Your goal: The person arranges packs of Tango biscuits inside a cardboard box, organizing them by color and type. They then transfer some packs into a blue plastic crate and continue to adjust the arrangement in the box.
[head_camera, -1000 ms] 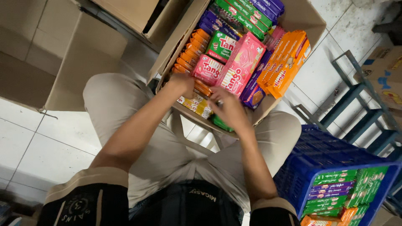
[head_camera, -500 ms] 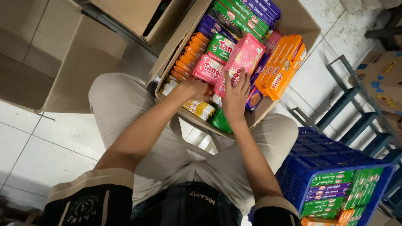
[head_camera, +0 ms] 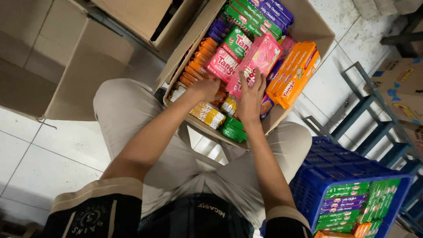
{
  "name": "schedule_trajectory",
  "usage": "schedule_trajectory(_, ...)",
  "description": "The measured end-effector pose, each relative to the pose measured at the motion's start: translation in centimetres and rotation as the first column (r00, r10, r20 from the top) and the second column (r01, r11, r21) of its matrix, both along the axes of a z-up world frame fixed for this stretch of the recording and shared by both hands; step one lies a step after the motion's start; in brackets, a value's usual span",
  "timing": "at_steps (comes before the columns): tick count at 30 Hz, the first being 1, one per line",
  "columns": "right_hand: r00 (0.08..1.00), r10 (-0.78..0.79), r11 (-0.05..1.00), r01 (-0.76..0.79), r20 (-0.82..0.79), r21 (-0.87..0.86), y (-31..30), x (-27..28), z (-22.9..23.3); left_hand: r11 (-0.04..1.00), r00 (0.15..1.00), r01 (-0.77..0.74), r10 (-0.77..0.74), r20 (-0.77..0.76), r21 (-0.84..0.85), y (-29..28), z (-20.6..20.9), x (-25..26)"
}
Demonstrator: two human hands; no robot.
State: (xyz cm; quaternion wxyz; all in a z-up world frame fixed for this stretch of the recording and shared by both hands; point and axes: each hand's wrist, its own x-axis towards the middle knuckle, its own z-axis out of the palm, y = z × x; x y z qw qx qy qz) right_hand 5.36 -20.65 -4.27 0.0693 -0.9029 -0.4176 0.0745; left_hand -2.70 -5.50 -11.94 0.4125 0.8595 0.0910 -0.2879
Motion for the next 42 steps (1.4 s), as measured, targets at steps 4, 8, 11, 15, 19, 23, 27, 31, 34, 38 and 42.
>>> schedule_trajectory(4, 0.997, -0.021, 0.973, 0.037, -0.073, 0.228, -0.7, 0.3, -1.4, 0.948, 0.966, -0.211, 0.24, 0.1, -0.238, 1.6, 4.6, 0.4)
schedule_trajectory(8, 0.993, -0.074, 0.897, 0.106, -0.091, 0.43, 0.2, -1.0, -0.7, 0.743, 0.902, -0.359, 0.431, -0.006, -0.565, 3.2, 9.1, 1.2)
schedule_trajectory(11, 0.986, -0.153, 0.84, 0.166, -0.069, 0.516, 0.9, -1.8, -0.9, 0.764, 0.903, -0.338, 0.427, 0.039, -0.55, 3.2, 10.5, 1.0)
schedule_trajectory(15, 0.974, -0.112, 0.845, 0.196, -0.195, 0.497, 1.4, -2.1, -0.5, 0.781, 0.87, -0.376, 0.482, 0.099, -0.498, 2.8, 6.7, 1.1)
schedule_trajectory(19, 0.921, 0.128, 0.818, 0.111, -0.367, 0.564, 1.5, -0.4, 1.8, 0.825, 0.823, -0.363, 0.502, 0.268, -0.433, 4.0, 7.7, 0.7)
schedule_trajectory(23, 0.931, 0.136, 0.891, 0.035, -0.339, 0.453, 1.5, 2.1, 7.7, 0.861, 0.812, -0.291, 0.453, 0.367, -0.418, 6.9, 11.0, -0.6)
schedule_trajectory(27, 0.961, 0.243, 0.953, -0.212, -0.129, 0.216, 2.5, 3.6, 11.4, 0.921, 0.849, -0.17, 0.317, 0.423, -0.35, 9.3, 17.1, -2.8)
schedule_trajectory(31, 0.879, 0.414, 0.91, -0.403, -0.235, 0.098, 1.7, 3.6, 8.6, 0.916, 0.902, -0.021, 0.19, 0.387, -0.4, 10.9, 19.9, -4.0)
schedule_trajectory(34, 0.871, 0.197, 0.953, -0.278, -0.449, -0.123, 2.8, 1.2, 8.3, 0.934, 0.956, -0.084, 0.174, 0.236, -0.347, 10.3, 19.1, -4.2)
schedule_trajectory(38, 0.9, 0.142, 0.975, -0.2, -0.412, -0.1, 2.4, -1.2, 4.1, 0.983, 0.941, -0.067, 0.12, 0.316, -0.173, 9.2, 14.5, -4.6)
schedule_trajectory(42, 0.972, 0.086, 0.989, -0.11, -0.22, -0.101, 1.8, -3.7, 0.6, 0.979, 0.951, -0.043, -0.021, 0.309, 0.198, 6.0, 7.5, -3.6)
